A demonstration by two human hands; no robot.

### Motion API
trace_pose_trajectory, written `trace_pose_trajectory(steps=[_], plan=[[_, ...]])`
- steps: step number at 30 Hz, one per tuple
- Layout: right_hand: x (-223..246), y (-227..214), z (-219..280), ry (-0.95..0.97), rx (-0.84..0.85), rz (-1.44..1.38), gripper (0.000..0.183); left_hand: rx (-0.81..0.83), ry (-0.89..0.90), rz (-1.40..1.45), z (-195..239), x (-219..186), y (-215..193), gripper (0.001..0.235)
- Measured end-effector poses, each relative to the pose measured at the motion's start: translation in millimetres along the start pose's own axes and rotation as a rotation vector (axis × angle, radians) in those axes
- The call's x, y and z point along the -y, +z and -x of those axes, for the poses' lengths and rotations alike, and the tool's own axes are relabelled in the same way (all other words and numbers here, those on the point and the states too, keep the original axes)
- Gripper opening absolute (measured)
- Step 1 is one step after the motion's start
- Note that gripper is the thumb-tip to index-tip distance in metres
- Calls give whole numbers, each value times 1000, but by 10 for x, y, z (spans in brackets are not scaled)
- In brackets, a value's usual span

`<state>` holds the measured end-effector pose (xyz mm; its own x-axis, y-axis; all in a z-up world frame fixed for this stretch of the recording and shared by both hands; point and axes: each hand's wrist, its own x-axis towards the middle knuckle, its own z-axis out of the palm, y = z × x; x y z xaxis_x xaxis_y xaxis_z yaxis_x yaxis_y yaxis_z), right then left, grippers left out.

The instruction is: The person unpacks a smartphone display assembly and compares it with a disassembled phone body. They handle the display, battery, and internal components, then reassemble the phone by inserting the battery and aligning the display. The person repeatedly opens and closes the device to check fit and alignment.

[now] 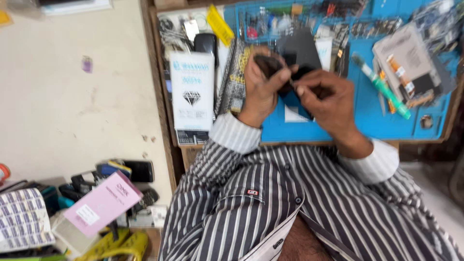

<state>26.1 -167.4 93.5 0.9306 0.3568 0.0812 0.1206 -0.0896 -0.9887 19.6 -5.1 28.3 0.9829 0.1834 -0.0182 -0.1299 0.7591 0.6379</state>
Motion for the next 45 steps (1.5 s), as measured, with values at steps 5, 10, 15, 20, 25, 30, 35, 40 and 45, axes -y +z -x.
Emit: trace_pose_trajectory(steps=[5, 10, 15, 20, 25, 30, 35, 40, 45], plan=[[7, 64, -32, 2, -35, -58, 10, 13, 20, 60, -75, -97, 155, 50], [-250, 47, 14, 64, -55, -103, 10, -21, 43, 82, -56, 26, 43, 49], [-249, 44, 25, 70, -72, -105, 10, -8, 41, 100, -76, -1, 80, 48], [-256, 61, 18, 56, -80, -138, 11, -17, 41, 90, -71, -16, 93, 49], [-264, 71, 48, 36, -78, -149, 11, -16, 34, 90, -45, 4, 66, 48], [-251, 82, 40, 14, -79, -131, 11, -4, 29, 89, -55, -20, 68, 48], [-263, 80, 43, 11, -85, -118, 10, -5, 36, 89, -46, -36, 70, 47], [-253, 79, 46, 19, -88, -89, 9, -8, 23, 84, -43, -39, 76, 48], [-226, 96, 49, -7, -86, -80, 9, -7, 26, 89, -43, -45, 80, 49]])
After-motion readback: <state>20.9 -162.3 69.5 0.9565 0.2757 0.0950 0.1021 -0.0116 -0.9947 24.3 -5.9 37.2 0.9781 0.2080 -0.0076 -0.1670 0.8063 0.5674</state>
